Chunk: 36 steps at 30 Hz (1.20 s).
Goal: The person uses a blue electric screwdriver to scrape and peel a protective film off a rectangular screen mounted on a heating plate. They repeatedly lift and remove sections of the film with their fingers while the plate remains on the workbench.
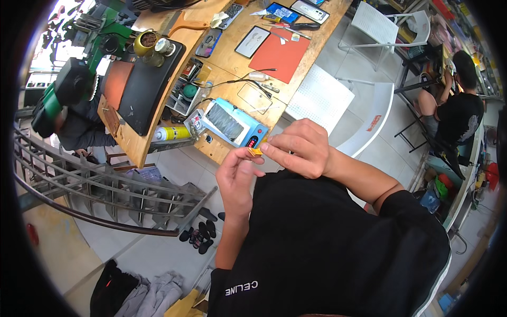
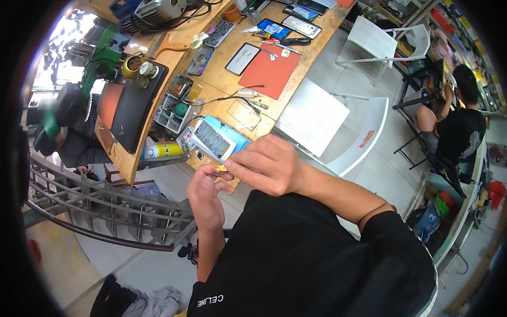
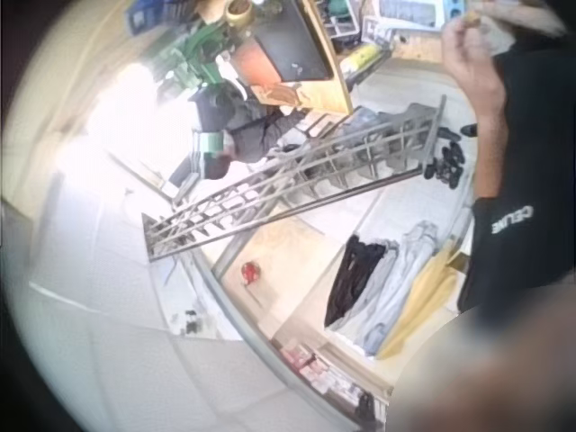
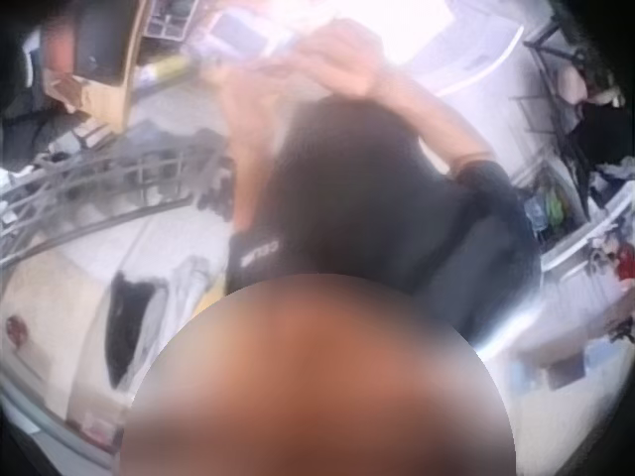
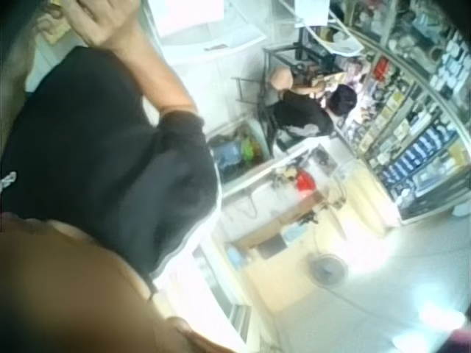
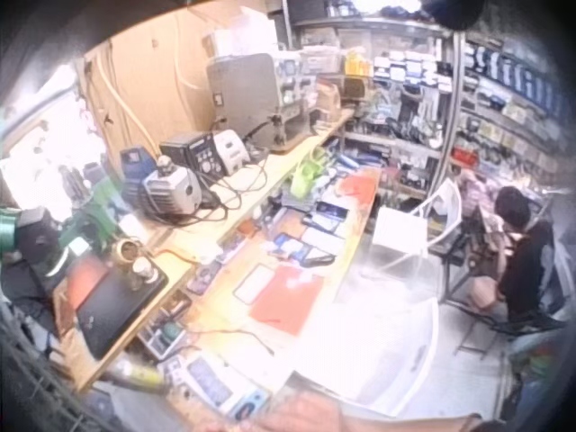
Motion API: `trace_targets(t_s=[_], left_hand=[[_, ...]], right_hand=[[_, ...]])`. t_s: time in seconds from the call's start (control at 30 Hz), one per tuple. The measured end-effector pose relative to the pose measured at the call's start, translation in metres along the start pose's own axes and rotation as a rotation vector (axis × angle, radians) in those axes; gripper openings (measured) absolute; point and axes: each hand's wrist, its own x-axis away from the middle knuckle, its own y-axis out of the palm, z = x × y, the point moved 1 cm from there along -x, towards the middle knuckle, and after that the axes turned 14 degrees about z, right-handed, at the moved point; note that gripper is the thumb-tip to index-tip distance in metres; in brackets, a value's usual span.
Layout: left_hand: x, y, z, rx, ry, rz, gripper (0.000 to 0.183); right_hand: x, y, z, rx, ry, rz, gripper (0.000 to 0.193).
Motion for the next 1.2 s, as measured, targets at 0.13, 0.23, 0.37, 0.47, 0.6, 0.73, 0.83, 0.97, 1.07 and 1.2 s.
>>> trace_targets(t_s=[0.13,0.23,0.37,0.47,0.6,0.73,0.83,0.97,1.07,1.2], left_hand=[[0.034,0.015,0.001,0.011,0.094,0.092,0.014],[0.064,0.023,-0.002,0.038,0.115,0.141,0.012],[0.102,0.031,-0.013,0.054,0.139,0.239,0.013],[0.126,0.044,-0.015,0.126,0.149,0.268,0.013],[0.148,0.069,-0.016,0.108,0.184,0.271,0.013],[0.161,0.1,-0.02,0.127,0.192,0.206,0.014],[0.161,0.132,-0.025,0.173,0.164,0.1,0.015],[0.152,0.188,-0.038,0.263,0.066,-0.081,0.015],[0.144,0.246,-0.056,0.228,-0.009,-0.095,0.013],[0.128,0.342,-0.082,0.192,-0.063,-0.207,0.012]], right_hand=[[-0.001,-0.016,-0.021,-0.005,-0.064,0.048,0.035],[-0.002,-0.035,-0.041,-0.023,-0.065,0.027,0.037],[0.005,-0.061,-0.064,-0.028,-0.105,-0.005,0.035],[0.003,-0.083,-0.079,-0.026,-0.118,-0.022,0.033],[0.0,-0.112,-0.087,-0.014,-0.113,0.008,0.032],[-0.003,-0.15,-0.081,0.046,-0.112,0.048,0.031],[-0.006,-0.184,-0.068,0.12,-0.105,0.08,0.03],[-0.002,-0.24,-0.041,0.237,-0.079,0.096,0.028],[0.003,-0.291,-0.011,0.325,-0.038,0.094,0.025],[0.009,-0.373,0.041,0.435,0.052,0.065,0.025]])
